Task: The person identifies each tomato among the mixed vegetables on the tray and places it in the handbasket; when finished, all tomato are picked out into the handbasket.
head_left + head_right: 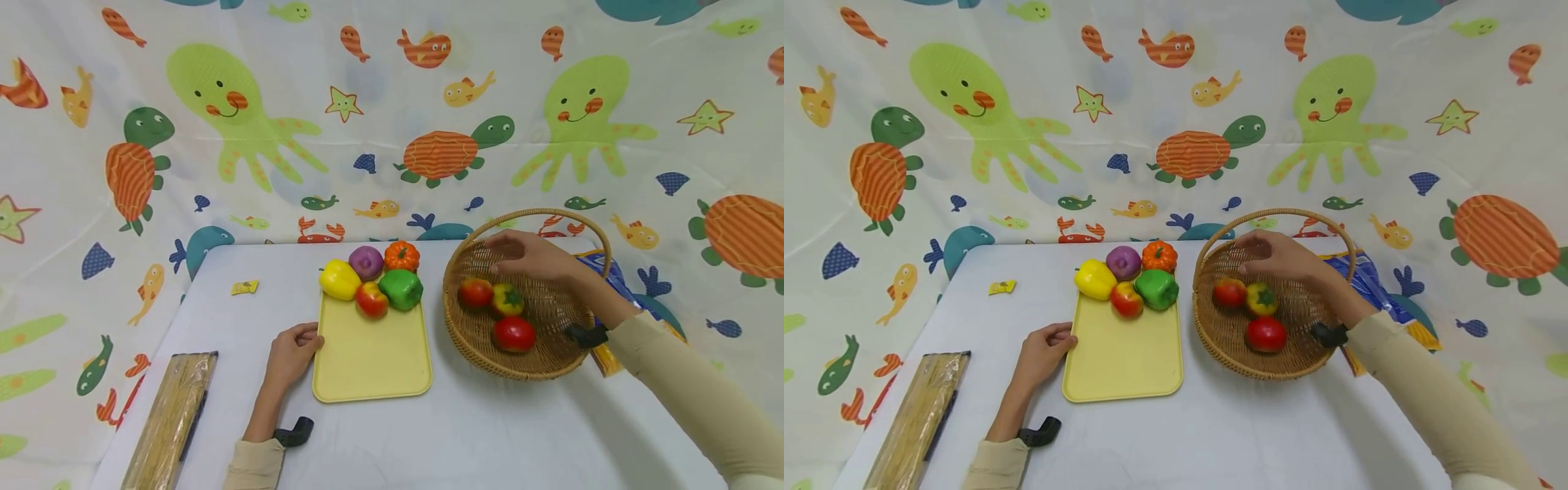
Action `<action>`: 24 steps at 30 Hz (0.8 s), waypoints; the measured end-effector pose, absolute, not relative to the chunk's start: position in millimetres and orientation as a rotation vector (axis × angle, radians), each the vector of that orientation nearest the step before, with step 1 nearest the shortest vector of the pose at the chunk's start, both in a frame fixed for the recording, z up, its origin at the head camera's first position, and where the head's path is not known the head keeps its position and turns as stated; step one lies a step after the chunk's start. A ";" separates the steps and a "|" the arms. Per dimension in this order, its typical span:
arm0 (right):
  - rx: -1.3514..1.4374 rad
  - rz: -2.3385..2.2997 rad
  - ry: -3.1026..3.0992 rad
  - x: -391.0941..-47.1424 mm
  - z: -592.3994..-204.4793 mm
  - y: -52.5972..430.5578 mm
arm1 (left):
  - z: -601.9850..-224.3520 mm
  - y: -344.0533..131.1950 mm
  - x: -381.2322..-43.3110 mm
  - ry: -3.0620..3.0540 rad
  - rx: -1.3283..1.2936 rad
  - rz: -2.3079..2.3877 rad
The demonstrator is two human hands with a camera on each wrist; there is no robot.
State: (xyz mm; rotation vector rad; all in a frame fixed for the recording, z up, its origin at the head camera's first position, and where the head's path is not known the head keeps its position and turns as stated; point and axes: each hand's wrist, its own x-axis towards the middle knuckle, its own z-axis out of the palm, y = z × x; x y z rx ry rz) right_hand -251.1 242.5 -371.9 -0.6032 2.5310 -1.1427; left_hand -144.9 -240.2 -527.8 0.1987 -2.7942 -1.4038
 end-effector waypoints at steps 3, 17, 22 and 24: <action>-0.676 -1.131 2.603 -229.0 -350.9 232.0 | -527.9 -241.1 -145.1 -2.801 0.193 -1.408; -1.156 -1.214 2.640 -151.8 -343.8 130.5 | -529.6 -242.7 -145.7 -2.794 0.209 -1.422; -0.953 -1.405 2.510 -139.9 -373.1 94.4 | -528.5 -241.1 -144.8 -2.795 0.213 -1.417; -0.838 -1.475 2.464 -136.3 -385.6 82.3 | -527.9 -240.7 -145.5 -2.796 0.206 -1.417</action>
